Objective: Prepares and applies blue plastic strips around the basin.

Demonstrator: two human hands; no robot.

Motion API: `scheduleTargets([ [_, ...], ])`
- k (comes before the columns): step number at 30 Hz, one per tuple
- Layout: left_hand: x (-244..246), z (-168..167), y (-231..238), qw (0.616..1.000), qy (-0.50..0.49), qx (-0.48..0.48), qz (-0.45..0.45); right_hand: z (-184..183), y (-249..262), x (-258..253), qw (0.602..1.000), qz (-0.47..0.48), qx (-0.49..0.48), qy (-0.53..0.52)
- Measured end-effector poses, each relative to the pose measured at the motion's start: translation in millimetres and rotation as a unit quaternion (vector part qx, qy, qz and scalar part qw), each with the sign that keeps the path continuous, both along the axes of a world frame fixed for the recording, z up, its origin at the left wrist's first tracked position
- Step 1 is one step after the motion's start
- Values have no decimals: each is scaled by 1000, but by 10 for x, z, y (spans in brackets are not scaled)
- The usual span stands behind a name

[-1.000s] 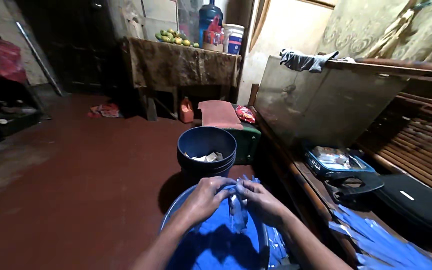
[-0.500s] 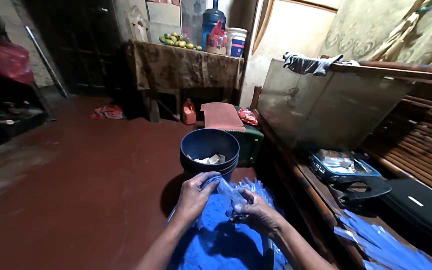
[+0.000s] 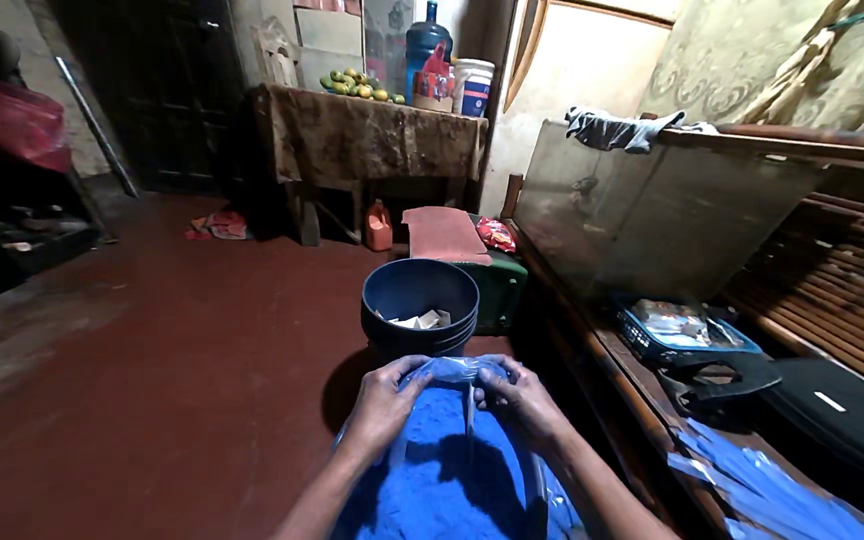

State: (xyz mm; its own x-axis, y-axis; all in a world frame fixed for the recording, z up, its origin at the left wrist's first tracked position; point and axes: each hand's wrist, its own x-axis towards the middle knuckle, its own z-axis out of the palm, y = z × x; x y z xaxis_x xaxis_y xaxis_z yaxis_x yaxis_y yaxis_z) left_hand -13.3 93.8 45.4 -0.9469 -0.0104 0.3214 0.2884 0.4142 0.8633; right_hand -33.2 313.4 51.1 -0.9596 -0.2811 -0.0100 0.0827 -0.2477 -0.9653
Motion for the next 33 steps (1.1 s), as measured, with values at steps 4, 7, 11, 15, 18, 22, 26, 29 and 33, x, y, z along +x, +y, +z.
scheduleTargets([
  [4,-32,33,2,986,-85,-125,-75,238,185,-171,969,40,211,119],
  [7,-50,56,92,979,-53,-138,-139,557,198,-193,870,120,439,191],
  [11,-37,56,300,987,39,-70,-141,858,3,-93,771,169,549,274],
  [15,-66,45,341,993,7,-29,-110,905,-34,-98,808,112,504,283],
  [18,-105,49,330,988,-50,86,-118,758,2,-153,876,57,405,255],
  [22,-104,21,292,973,-65,182,-123,545,29,-191,933,41,274,230],
  [26,-106,-24,281,967,-78,209,-122,445,11,-197,954,44,212,208],
  [29,-134,-71,267,971,-74,196,-114,403,-11,-223,955,31,218,197],
  [33,-181,-130,275,973,-87,189,-98,391,-8,-264,915,-14,319,246],
])
